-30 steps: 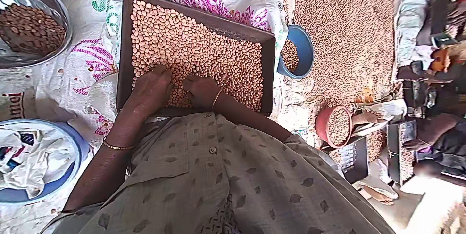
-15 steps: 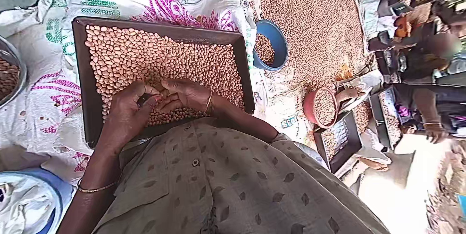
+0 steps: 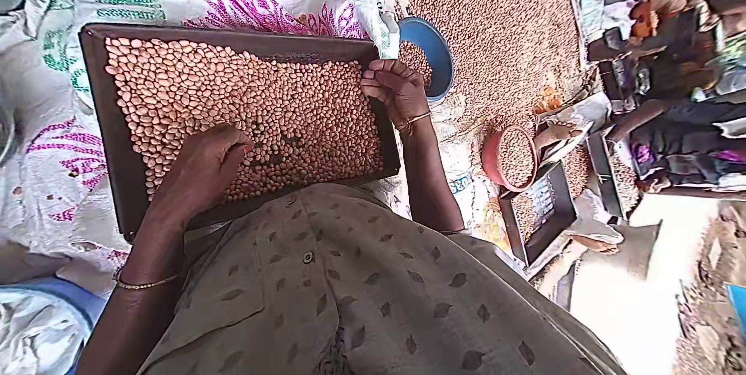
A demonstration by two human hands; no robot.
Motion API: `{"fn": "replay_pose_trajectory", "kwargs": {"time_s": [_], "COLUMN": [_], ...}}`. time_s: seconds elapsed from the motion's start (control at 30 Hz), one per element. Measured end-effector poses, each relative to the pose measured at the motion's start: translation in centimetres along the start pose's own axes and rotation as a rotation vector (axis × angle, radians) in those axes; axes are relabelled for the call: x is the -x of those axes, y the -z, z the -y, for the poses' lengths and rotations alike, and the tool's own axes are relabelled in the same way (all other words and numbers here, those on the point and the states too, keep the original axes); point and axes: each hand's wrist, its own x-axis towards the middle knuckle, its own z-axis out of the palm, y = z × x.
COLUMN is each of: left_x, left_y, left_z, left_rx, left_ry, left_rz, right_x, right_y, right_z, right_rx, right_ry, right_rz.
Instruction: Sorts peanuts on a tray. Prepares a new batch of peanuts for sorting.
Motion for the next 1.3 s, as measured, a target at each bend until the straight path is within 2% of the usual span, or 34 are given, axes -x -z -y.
{"fn": "replay_pose_trajectory", "kwargs": {"time_s": [0.07, 0.2, 0.27, 0.33, 0.4, 0.5, 0.53, 0.6, 0.87, 0.93, 1.0, 1.07, 1.13, 1.2, 1.23, 1.3], "left_x": [-0.4, -1.6, -2.2, -2.8, -3.6, -5.3, -5.9, -7.1, -8.4, -8.2, -8.0, -8.0, -7.9, -7.9, -7.9, -7.9], "left_y": [0.1, 0.7, 0.6, 0.5, 0.4, 0.5, 0.6, 0.8, -0.5, -0.8, -0.6, -0.2, 0.0, 0.3, 0.5, 0.9], "left_z": [-0.3, -1.2, -1.5, -1.6, -1.6, -1.8, -1.7, -1.7, 0.7, 1.5, 2.1, 2.3, 2.4, 2.5, 2.5, 2.6], "left_rx": [-0.013, -0.052, -0.059, -0.073, -0.118, -0.16, -0.17, -0.171, -0.095, -0.142, -0.168, -0.172, -0.175, -0.195, -0.205, -0.232], "left_ry": [0.01, -0.045, -0.081, -0.091, -0.08, -0.064, -0.076, -0.081, -0.052, -0.071, -0.073, -0.067, -0.046, -0.028, -0.014, 0.011], "left_rz": [0.027, 0.106, 0.161, 0.235, 0.311, 0.376, 0.371, 0.352, 0.055, 0.017, -0.018, -0.066, -0.114, -0.168, -0.186, -0.221], "right_x": [0.4, 0.3, 0.5, 1.8, 3.6, 5.8, 6.3, 7.0, 8.1, 7.3, 4.9, 1.8, -0.9, -2.5, -2.7, -2.1], "right_y": [-0.2, 0.6, 0.9, 0.0, -1.7, -4.3, -5.1, -6.4, -7.5, -7.7, -7.5, -7.7, -9.3, -11.1, -12.1, -13.7], "right_z": [-0.6, 0.3, 0.3, -0.9, -3.2, -6.4, -7.0, -7.5, -7.3, -6.3, -4.8, -3.4, -1.6, -1.9, -2.8, -5.1], "right_rx": [0.133, -0.135, -0.095, 0.063, 0.261, 0.783, 0.964, 1.161, 1.37, 1.39, 1.253, 0.819, 0.461, 0.462, 0.551, 0.815], "right_ry": [0.023, 0.162, 0.173, 0.105, 0.087, 0.264, 0.291, 0.287, 0.384, 0.316, 0.316, 0.458, 0.385, 0.379, 0.437, 0.565], "right_rz": [0.056, -0.033, -0.026, 0.153, 0.415, 0.639, 0.652, 0.636, 0.613, 0.715, 0.76, 0.488, 0.256, 0.214, 0.286, 0.573]}}
